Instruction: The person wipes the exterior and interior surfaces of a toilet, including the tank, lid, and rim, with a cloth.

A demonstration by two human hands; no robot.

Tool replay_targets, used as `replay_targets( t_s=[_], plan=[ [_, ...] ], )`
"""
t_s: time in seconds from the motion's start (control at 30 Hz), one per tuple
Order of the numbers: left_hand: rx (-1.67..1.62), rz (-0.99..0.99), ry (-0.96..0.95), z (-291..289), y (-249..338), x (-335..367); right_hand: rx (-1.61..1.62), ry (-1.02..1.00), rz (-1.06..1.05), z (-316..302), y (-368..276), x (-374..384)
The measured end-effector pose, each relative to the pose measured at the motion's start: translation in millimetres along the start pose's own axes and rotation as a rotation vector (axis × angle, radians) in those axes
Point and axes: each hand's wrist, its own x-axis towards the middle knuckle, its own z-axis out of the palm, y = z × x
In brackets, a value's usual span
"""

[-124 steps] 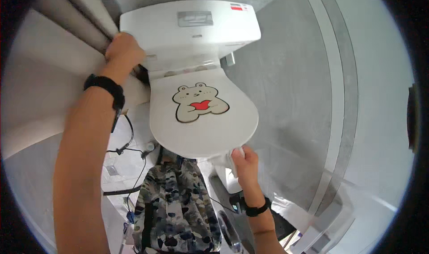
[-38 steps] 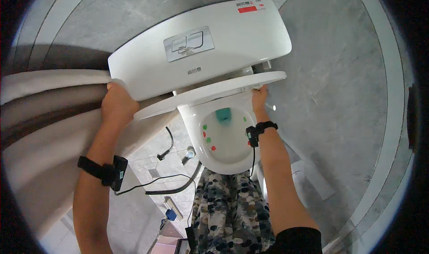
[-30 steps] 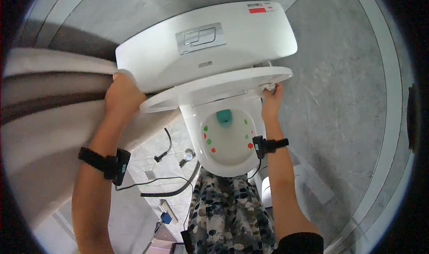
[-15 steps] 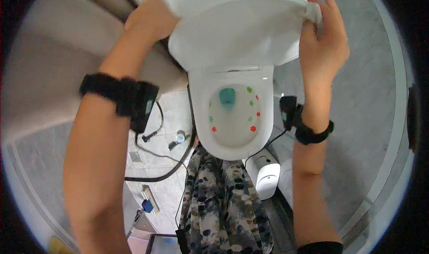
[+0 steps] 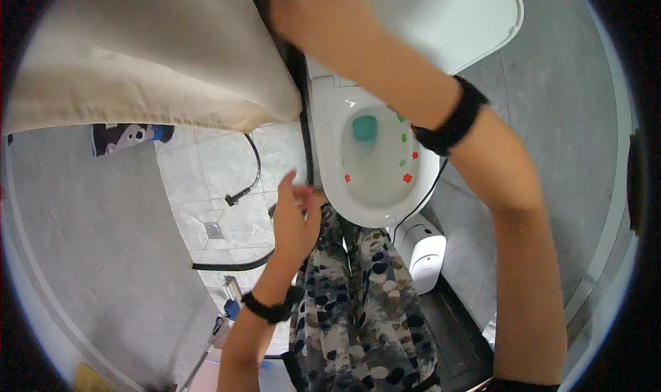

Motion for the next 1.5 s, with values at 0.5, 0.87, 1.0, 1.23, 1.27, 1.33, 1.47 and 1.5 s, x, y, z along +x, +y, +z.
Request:
replay_targets(
  t_s=[0.5,0.87,1.0,1.23,1.27,1.33,1.47,1.5],
  plan=[
    [0.099,-0.226,-0.019,-60.7,4.6,-56.3,0.441,0.235,0.037,167.1,-69.5,-36.8],
    [0.291,0.22,-0.121,-50.9,93.1,31.7,0.383,0.031,-0.246,170.8,-17.7,-92.8],
    [0.442,0.546,-0.008,-62.9,152.9,72.8,0.409,0.513,-0.269,106.2,15.8,-88.5],
    [0.883,0.812,0.174,-42.3,253.5,152.5,0.502,1.053,0.077,15.5,71.6,-42.2],
    [0.977,0.736,0.141,-37.4,262.6,157.3,0.226,1.114,0.112,17.5,77.2,-40.9],
    [1.105,0.71,0.04,-36.8,274.7,170.6,0.23,1.106,0.199,20.0,84.7,-44.9],
    [1.382,0.664,-0.058,-38.9,288.8,192.0,0.421,1.231,0.685,33.7,116.2,-71.2],
    [1.451,0.591,-0.069,-37.6,291.2,194.3,0.323,1.207,0.869,41.8,131.5,-84.5]
  ],
)
